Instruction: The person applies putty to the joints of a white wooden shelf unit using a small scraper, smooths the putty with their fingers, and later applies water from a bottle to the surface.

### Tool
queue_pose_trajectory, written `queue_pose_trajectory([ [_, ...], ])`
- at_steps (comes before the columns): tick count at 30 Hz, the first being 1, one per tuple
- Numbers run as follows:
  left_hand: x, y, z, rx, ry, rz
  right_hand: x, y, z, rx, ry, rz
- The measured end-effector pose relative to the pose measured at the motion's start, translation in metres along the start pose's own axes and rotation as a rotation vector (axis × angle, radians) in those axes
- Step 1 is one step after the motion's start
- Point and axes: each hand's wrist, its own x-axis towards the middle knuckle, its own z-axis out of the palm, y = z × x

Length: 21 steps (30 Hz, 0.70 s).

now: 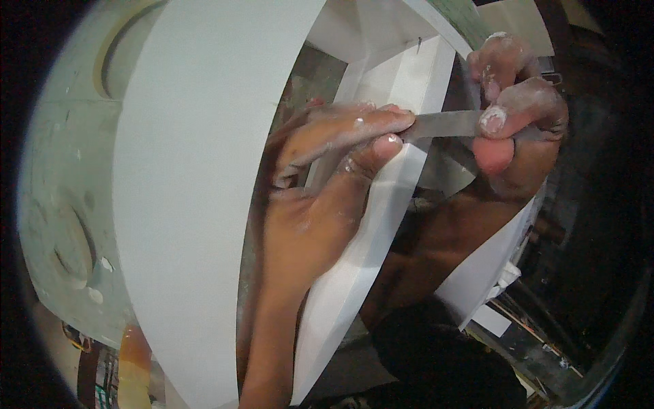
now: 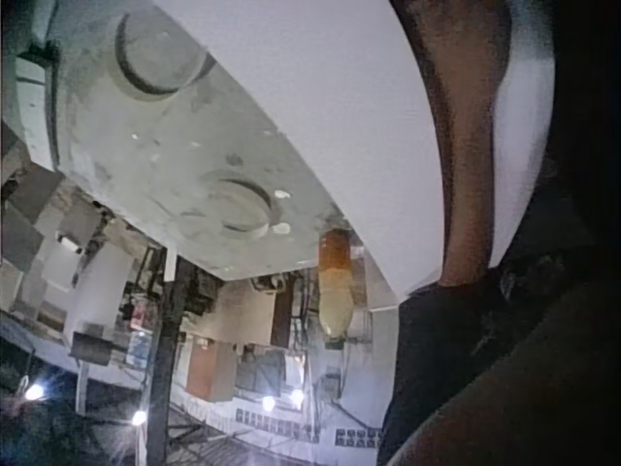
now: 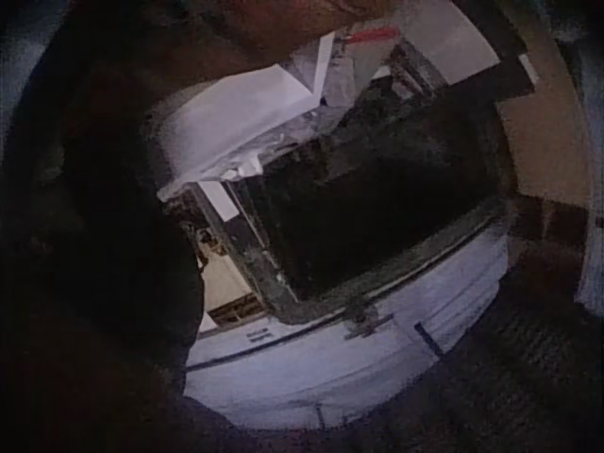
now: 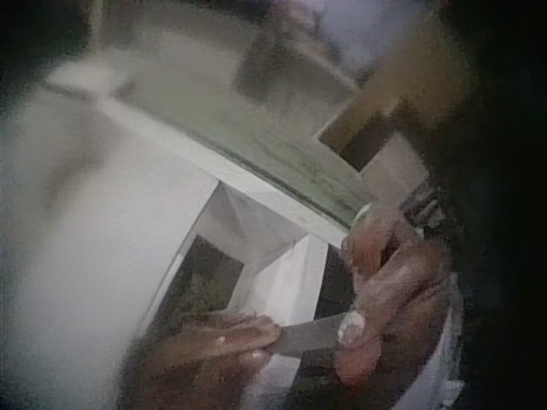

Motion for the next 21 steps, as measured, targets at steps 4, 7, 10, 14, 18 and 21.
queue_pose_trajectory([
  [4,-0.001,-0.002,-0.012,0.041,-0.024,-0.021,0.001,0.012,0.013,0.078,0.029,-0.031],
  [7,0.003,-0.001,-0.005,-0.069,-0.057,0.036,0.003,0.002,0.01,0.085,0.108,-0.027],
  [10,0.005,0.008,-0.002,-0.114,-0.039,0.095,0.005,-0.001,0.012,0.128,0.263,-0.02],
  [14,0.004,0.021,-0.007,0.07,-0.106,0.029,-0.004,0.003,0.011,0.136,0.498,-0.009],
  [18,0.004,0.045,-0.009,0.276,-0.096,0.0,-0.013,0.006,0.015,0.104,0.69,-0.002],
  [21,0.011,0.049,-0.006,0.388,-0.112,0.044,-0.02,0.007,0.01,0.062,0.793,0.005],
])
